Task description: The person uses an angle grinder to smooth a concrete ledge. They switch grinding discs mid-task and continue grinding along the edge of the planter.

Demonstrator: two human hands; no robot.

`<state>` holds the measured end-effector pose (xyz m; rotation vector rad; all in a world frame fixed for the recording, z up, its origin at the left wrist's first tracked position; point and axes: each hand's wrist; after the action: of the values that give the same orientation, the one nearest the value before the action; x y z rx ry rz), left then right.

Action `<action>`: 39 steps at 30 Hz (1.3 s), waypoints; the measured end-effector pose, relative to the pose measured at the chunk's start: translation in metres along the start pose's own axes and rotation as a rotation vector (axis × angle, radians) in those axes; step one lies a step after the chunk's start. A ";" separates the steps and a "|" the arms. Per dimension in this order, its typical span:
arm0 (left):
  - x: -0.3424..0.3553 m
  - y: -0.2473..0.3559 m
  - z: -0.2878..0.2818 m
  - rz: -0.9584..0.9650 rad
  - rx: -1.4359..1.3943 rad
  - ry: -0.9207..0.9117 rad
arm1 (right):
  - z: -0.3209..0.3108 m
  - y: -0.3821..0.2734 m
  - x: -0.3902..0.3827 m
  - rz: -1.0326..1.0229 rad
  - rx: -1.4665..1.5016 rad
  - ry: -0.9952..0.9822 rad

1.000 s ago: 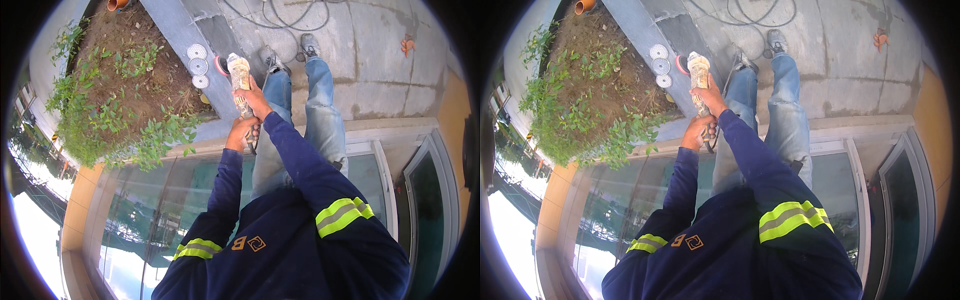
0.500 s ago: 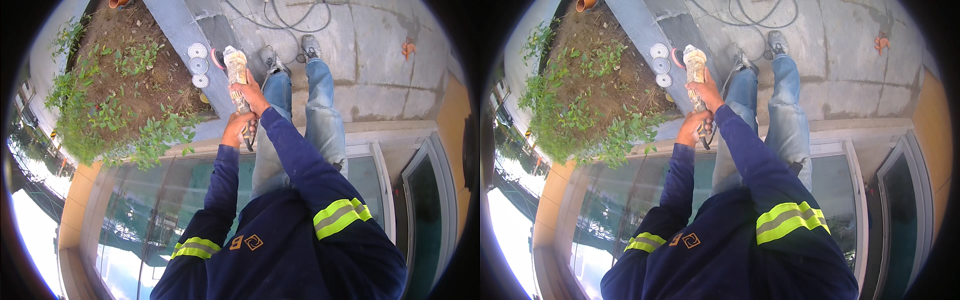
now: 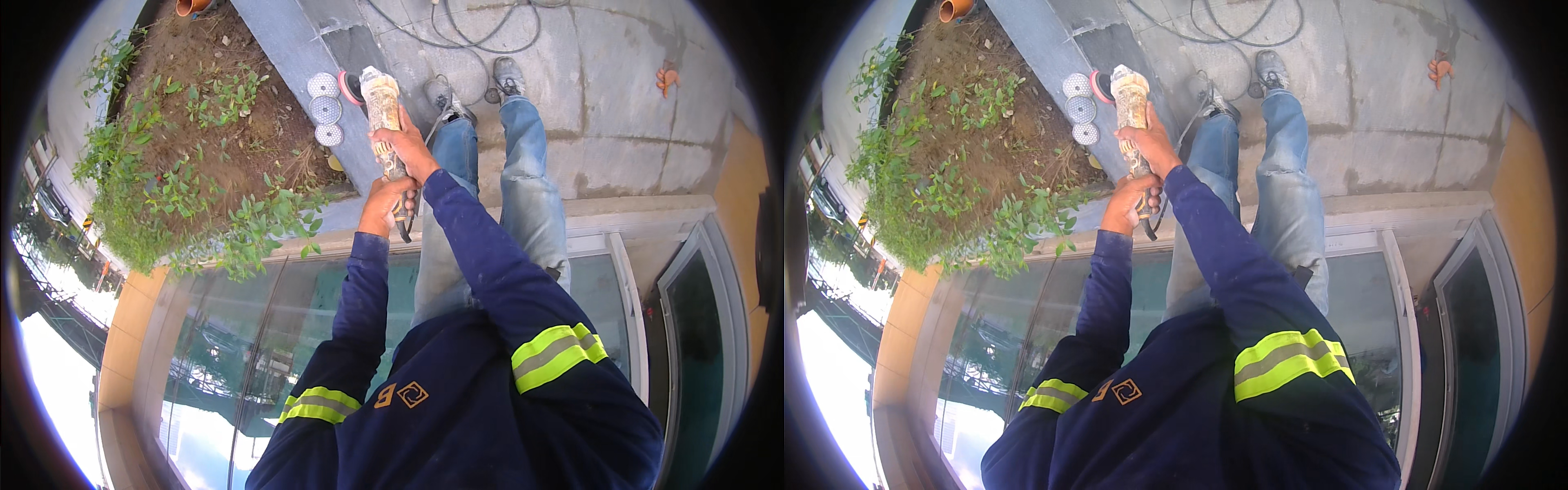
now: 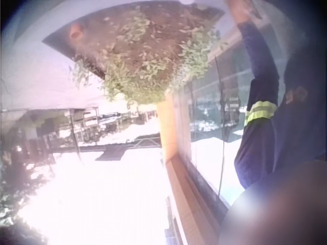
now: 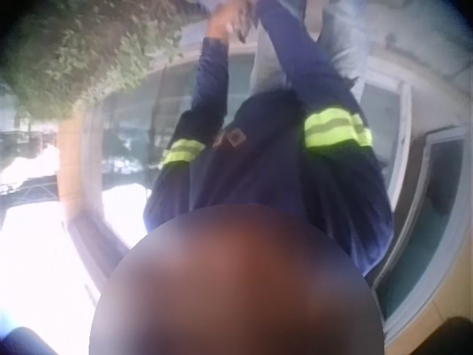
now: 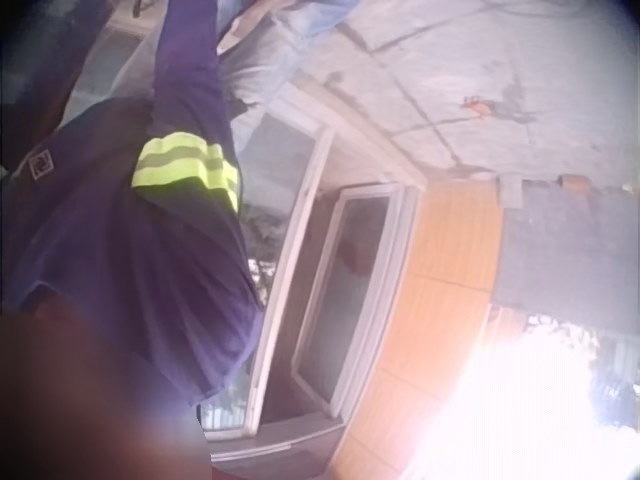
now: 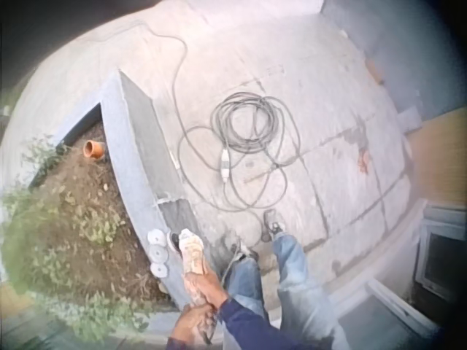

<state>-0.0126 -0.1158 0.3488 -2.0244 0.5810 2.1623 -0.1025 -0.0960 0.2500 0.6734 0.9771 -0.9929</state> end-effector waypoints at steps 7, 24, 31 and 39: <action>-0.008 -0.022 -0.003 -0.081 -0.011 0.029 | -0.013 0.018 -0.016 0.066 0.028 0.037; 0.003 -0.005 -0.003 -0.040 -0.011 0.023 | 0.001 0.001 -0.005 0.050 0.012 0.014; 0.015 0.024 0.003 0.028 0.024 0.018 | 0.013 -0.022 0.017 -0.011 0.004 -0.033; 0.007 0.005 -0.004 -0.065 -0.002 0.014 | 0.005 -0.003 0.004 0.017 0.034 0.022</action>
<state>-0.0114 -0.1232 0.3428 -2.0318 0.5082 2.1145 -0.1028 -0.1026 0.2483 0.7217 0.9741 -0.9909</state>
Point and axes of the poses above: each hand's wrist, its own x-axis towards the middle knuckle, its own z-axis out of the palm, y = z × x, and after that the axes turned 13 degrees about z, right-handed
